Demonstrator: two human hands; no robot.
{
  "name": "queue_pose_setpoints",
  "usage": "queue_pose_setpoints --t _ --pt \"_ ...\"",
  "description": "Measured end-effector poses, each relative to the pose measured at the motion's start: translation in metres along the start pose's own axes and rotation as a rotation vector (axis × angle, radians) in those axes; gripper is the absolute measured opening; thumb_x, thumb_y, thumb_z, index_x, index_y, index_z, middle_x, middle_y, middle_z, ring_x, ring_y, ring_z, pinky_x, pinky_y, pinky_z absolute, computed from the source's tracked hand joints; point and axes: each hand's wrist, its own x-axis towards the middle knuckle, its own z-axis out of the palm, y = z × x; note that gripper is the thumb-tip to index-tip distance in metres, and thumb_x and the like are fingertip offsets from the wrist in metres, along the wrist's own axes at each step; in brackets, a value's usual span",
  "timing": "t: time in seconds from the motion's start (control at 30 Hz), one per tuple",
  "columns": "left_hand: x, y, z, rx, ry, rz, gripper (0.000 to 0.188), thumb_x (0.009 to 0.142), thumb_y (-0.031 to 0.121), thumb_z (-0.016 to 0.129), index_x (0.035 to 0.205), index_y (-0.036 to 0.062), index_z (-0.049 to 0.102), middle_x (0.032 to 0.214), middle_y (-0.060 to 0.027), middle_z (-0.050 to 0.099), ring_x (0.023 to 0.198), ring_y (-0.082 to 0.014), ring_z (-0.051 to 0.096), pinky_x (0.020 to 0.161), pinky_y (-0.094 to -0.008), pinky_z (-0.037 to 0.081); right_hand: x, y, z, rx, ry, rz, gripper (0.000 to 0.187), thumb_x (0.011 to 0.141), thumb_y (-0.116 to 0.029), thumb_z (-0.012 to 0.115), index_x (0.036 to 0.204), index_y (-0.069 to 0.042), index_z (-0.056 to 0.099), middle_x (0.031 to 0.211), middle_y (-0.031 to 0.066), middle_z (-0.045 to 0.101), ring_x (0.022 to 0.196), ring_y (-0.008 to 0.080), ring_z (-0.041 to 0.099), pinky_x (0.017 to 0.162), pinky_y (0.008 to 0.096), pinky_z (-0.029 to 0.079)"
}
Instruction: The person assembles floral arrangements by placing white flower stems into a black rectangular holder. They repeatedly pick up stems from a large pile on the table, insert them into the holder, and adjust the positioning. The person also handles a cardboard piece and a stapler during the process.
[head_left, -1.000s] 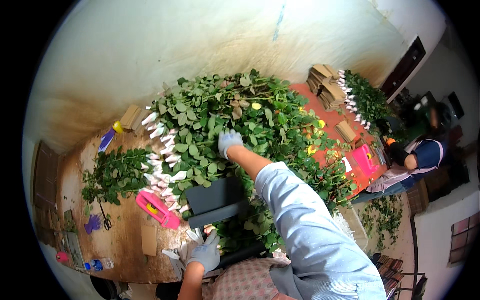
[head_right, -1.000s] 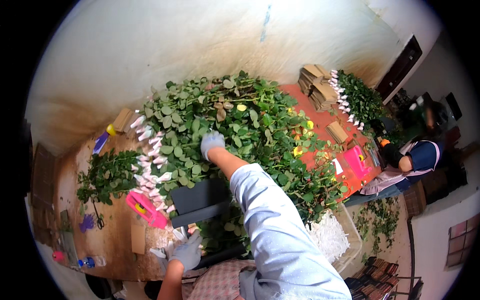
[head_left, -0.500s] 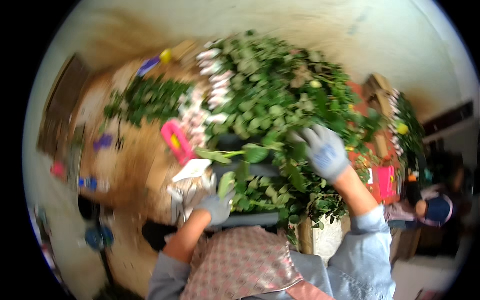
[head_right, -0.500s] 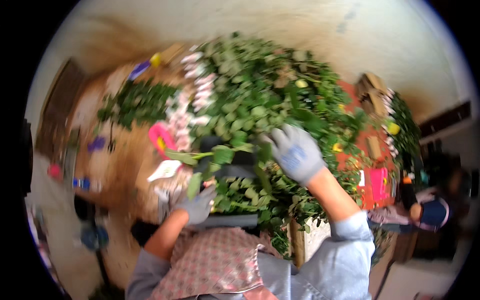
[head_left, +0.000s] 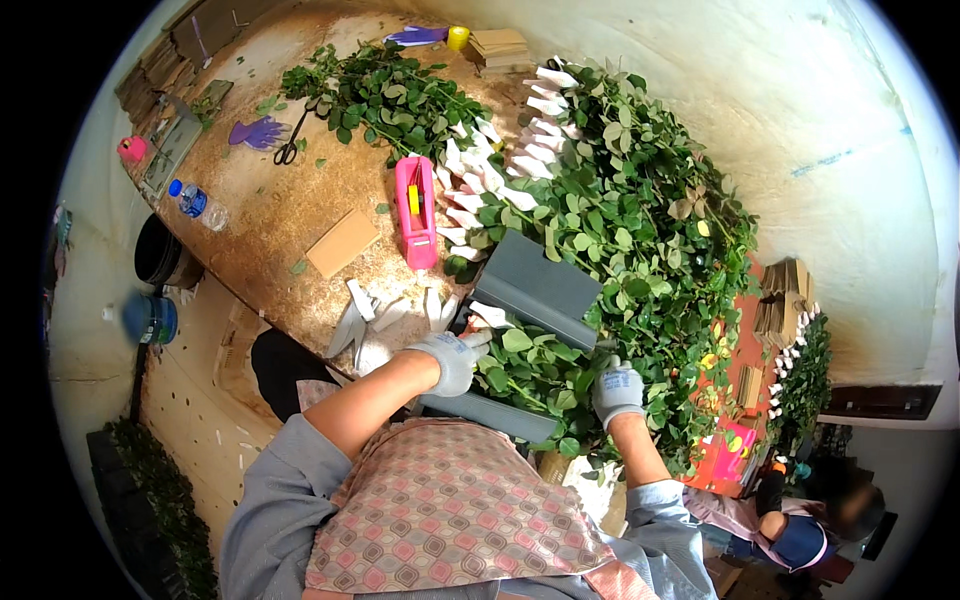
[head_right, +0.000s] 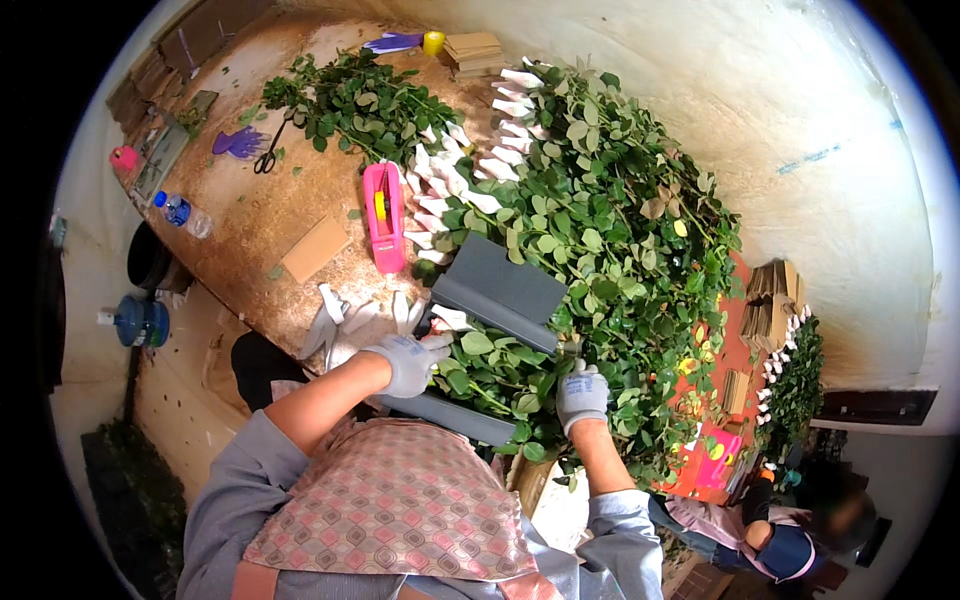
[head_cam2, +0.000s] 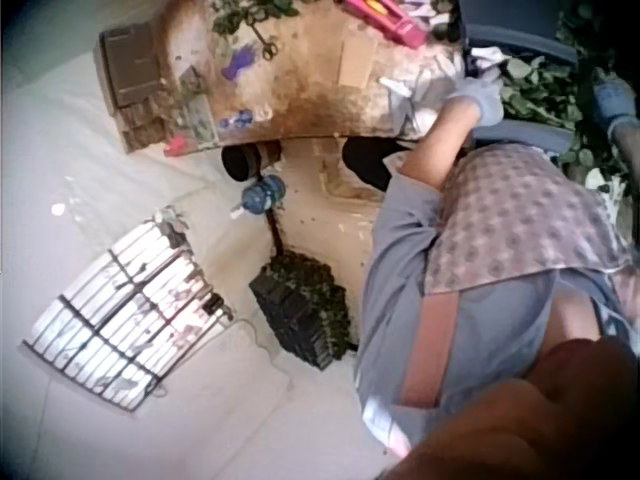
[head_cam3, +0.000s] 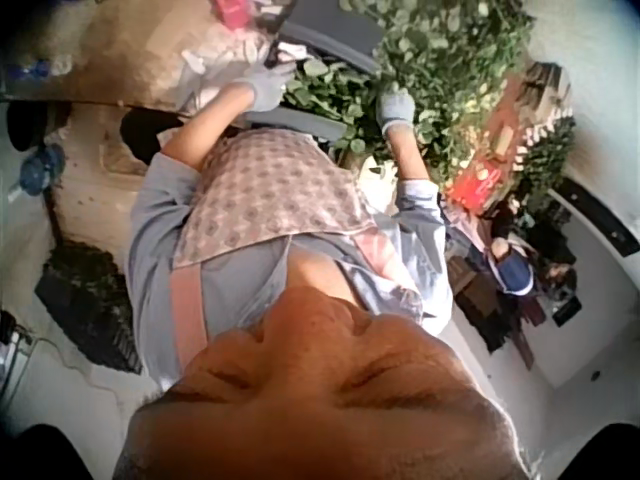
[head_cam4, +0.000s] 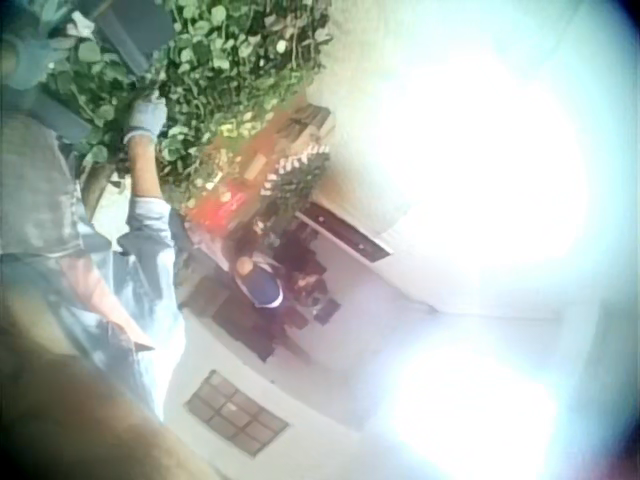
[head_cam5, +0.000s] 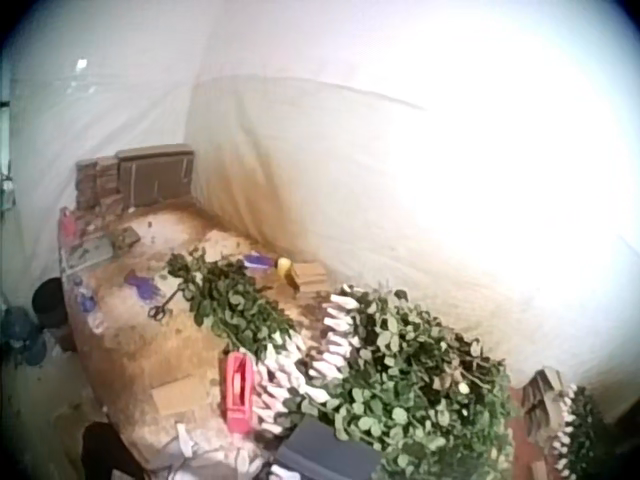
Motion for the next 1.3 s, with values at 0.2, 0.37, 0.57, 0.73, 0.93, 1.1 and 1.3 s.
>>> queue_pose_setpoints --t 0.2,0.37,0.57,0.73,0.93,1.1,1.3 --pt "-0.003 -0.009 0.013 -0.043 0.027 0.000 0.062 0.093 0.018 0.047 0.155 0.0082 0.041 0.168 -0.0098 0.027 0.135 -0.0339 0.054 0.112 -0.0428 0.042 -0.026 -0.045 -0.136 0.193 0.133 -0.099 0.026 0.090 -0.017 0.060 0.114 -0.006 0.063 0.099 0.0151 0.067 0.086 0.0286 0.072 0.070 0.0427 0.060" --pt "0.001 -0.001 -0.004 -0.014 -0.036 -0.007 0.057 0.092 0.017 0.047 0.149 0.0060 0.048 0.165 -0.0126 0.032 0.129 -0.0361 0.058 0.109 -0.0440 0.045 0.026 -0.117 -0.107 0.339 0.237 -0.178 0.017 0.095 -0.017 0.054 0.107 -0.007 0.059 0.095 0.0149 0.069 0.070 0.0294 0.073 0.059 0.0439 0.058" --pt "-0.004 -0.009 -0.013 -0.177 0.379 0.091 0.045 0.097 0.021 0.056 0.140 0.0082 0.058 0.146 -0.0192 0.054 0.118 -0.0408 0.062 0.100 -0.0460 0.050 0.064 -0.128 -0.063 0.294 0.526 -0.291 0.022 0.096 -0.019 0.052 0.108 -0.002 0.060 0.089 0.0186 0.067 0.066 0.0304 0.068 0.052 0.0428 0.052" --pt "0.025 -0.032 -0.012 0.142 0.635 -0.046 0.033 0.099 0.025 0.056 0.130 0.0160 0.063 0.107 -0.0192 0.071 0.093 -0.0385 0.071 0.078 -0.0493 0.057 0.065 -0.119 -0.057 0.280 0.665 -0.299 0.023 0.090 -0.017 0.055 0.109 -0.004 0.060 0.090 0.0176 0.066 0.072 0.0300 0.068 0.054 0.0426 0.053" --pt "0.042 -0.033 -0.012 0.270 0.565 -0.138 0.018 0.092 0.020 0.064 0.108 0.0120 0.069 0.093 -0.0172 0.071 0.082 -0.0393 0.069 0.070 -0.0493 0.055 0.071 -0.119 -0.033 0.397 0.746 -0.332 0.021 0.089 -0.017 0.055 0.108 -0.008 0.060 0.090 0.0111 0.065 0.071 0.0268 0.067 0.053 0.0415 0.054" --pt "0.042 -0.057 0.014 0.061 0.779 0.049 0.024 0.089 0.016 0.063 0.112 0.0133 0.068 0.096 -0.0179 0.070 0.081 -0.0411 0.069 0.071 -0.0500 0.056 0.067 -0.116 -0.041 0.336 0.756 -0.341 0.022 0.090 -0.017 0.054 0.110 -0.008 0.059 0.090 0.0103 0.066 0.069 0.0259 0.068 0.051 0.0404 0.054" --pt "0.024 -0.082 0.016 0.021 1.023 -0.008 0.021 0.092 0.015 0.061 0.110 0.0099 0.069 0.102 -0.0173 0.070 0.089 -0.0400 0.068 0.078 -0.0500 0.054 0.069 -0.117 -0.039 0.397 0.621 -0.369 0.029 0.090 -0.015 0.054 0.117 -0.006 0.058 0.090 0.0109 0.066 0.067 0.0264 0.068 0.051 0.0406 0.054"
